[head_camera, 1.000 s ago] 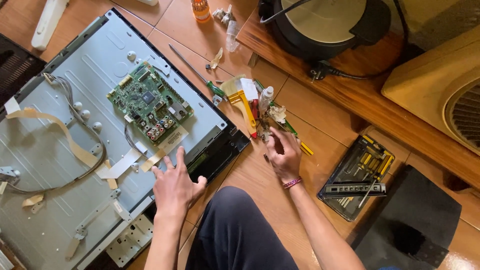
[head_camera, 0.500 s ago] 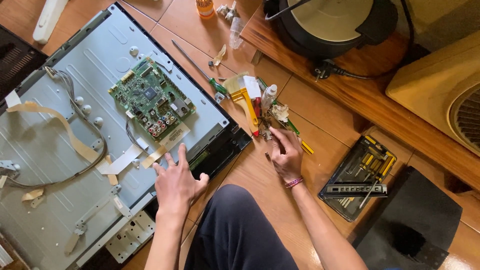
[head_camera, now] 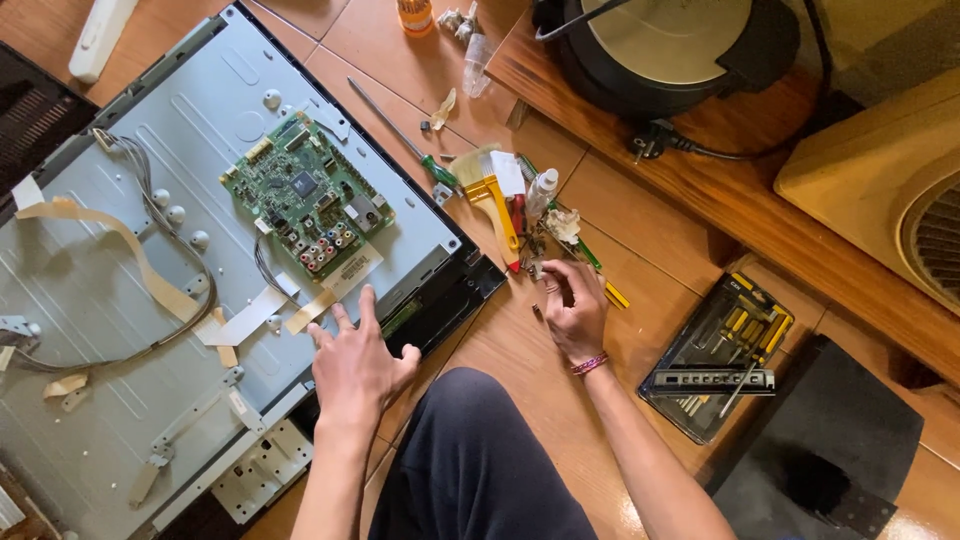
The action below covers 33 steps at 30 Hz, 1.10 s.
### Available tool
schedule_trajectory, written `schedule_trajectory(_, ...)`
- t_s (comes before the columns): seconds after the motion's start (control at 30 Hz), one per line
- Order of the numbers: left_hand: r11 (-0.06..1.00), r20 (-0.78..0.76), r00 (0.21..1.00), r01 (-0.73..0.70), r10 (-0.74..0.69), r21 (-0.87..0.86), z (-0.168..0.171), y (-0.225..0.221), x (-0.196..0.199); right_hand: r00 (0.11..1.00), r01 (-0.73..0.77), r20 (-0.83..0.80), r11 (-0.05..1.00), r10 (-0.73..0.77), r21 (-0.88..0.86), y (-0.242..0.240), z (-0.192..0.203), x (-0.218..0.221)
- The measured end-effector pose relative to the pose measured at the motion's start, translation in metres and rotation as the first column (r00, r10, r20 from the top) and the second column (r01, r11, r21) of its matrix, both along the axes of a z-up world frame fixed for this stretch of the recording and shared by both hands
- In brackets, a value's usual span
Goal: Disassembling a television by removing screws and handling internal components for repair or cleaning.
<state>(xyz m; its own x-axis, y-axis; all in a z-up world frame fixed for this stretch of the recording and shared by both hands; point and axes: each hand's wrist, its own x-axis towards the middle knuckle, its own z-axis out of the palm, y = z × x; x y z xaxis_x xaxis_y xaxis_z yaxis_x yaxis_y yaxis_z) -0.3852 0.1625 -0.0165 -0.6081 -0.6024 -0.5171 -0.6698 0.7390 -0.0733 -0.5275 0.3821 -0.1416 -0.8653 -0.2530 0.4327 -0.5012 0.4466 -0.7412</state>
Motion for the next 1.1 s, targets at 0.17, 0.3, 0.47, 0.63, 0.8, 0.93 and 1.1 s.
schedule_trajectory(0.17, 1.0, -0.003, 1.0, 0.005, -0.005, -0.001, -0.001, 0.001, 0.001, 1.0, 0.024, -0.001, 1.0, -0.024, 0.009, 0.002, -0.011, 0.001)
schedule_trajectory(0.3, 1.0, -0.022, 1.0, 0.003, -0.003, -0.001, 0.002, 0.002, 0.0, 1.0, 0.023, 0.002, 1.0, -0.023, 0.011, 0.003, -0.018, 0.0)
schedule_trajectory(0.47, 1.0, -0.034, 0.999, 0.002, -0.002, -0.001, 0.004, 0.001, 0.0, 0.999, 0.023, 0.024, 1.0, -0.023, 0.014, 0.002, -0.013, 0.001)
schedule_trajectory(0.63, 1.0, -0.019, 1.0, -0.001, 0.001, 0.004, 0.005, 0.001, -0.001, 0.999, 0.032, 0.035, 0.999, -0.033, 0.018, 0.0, -0.002, 0.002)
schedule_trajectory(0.8, 1.0, -0.027, 1.0, -0.006, 0.007, 0.004, 0.001, 0.001, -0.001, 0.998, 0.057, 0.003, 0.998, -0.057, 0.023, 0.003, -0.007, 0.001)
schedule_trajectory(0.93, 1.0, -0.019, 1.0, -0.015, 0.015, 0.021, 0.0, 0.002, 0.002, 0.999, 0.053, 0.004, 0.998, -0.053, -0.024, 0.008, -0.005, 0.002)
schedule_trajectory(1.1, 0.999, -0.011, 1.0, -0.028, 0.029, 0.033, 0.0, -0.001, 0.007, 0.996, 0.086, 0.0, 0.994, -0.086, -0.072, 0.017, -0.002, 0.009)
